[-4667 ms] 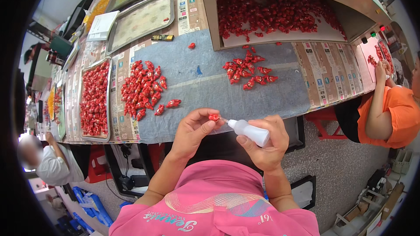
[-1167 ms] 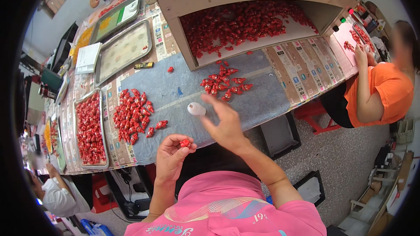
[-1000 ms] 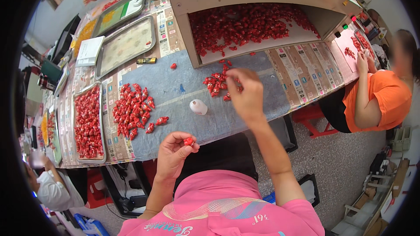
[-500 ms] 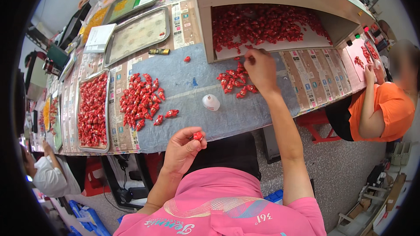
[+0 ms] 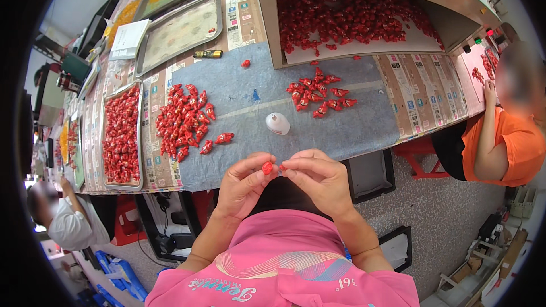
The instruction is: The person applies glue from a bottle to assemble toy figurines by hand, rearranges plastic crates on the floor, and attaches pieces to more figurines with glue.
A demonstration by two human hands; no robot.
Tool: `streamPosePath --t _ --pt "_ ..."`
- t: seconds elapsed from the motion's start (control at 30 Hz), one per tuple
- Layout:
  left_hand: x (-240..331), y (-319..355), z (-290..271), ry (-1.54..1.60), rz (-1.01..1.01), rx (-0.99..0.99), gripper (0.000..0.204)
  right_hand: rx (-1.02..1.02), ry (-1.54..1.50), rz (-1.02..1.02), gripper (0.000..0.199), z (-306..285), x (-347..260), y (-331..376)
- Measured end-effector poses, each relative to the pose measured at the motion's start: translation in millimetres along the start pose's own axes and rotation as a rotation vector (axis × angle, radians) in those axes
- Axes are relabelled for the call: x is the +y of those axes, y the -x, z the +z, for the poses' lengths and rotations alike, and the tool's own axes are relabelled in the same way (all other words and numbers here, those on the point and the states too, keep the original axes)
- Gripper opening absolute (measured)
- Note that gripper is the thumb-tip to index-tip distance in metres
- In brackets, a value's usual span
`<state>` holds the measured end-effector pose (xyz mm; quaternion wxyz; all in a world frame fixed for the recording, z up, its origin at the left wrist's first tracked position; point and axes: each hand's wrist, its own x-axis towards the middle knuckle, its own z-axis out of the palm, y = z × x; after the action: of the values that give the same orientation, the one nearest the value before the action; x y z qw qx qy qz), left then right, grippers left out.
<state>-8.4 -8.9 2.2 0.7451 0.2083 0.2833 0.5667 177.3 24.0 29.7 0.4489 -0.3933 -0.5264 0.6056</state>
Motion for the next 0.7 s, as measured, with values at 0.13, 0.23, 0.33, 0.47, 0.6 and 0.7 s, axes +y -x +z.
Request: streamPosePath --t 0.13,0.23,0.33,0.47,0.6,0.7 --pt "-2.7 0.0 3.2 -0.025 0.019 -0.005 0.026 0.019 0.064 -0.070 0.016 2.3 1.2 1.0" --pt "-4.3 0.8 4.3 -0.067 0.024 -0.007 0.025 0.032 0.104 -0.094 0.016 3.6 1.6 3.8" --pt "-4.7 1.0 6.9 -0.074 0.033 -0.012 0.024 0.052 0.136 -0.091 0.016 3.7 1.5 7.1" --pt "-5.0 1.0 7.4 -0.091 0.036 -0.012 0.024 0.052 0.147 -0.089 0.015 4.3 -1.6 8.4" --pt "-4.3 0.5 7.5 -0.163 0.077 -0.032 0.023 0.036 0.228 -0.121 0.014 3.3 -4.3 9.6" --pt "-4.7 -1.0 5.0 -0.244 0.118 -0.044 0.023 0.056 0.200 -0.095 0.012 3.2 -4.2 11.0"
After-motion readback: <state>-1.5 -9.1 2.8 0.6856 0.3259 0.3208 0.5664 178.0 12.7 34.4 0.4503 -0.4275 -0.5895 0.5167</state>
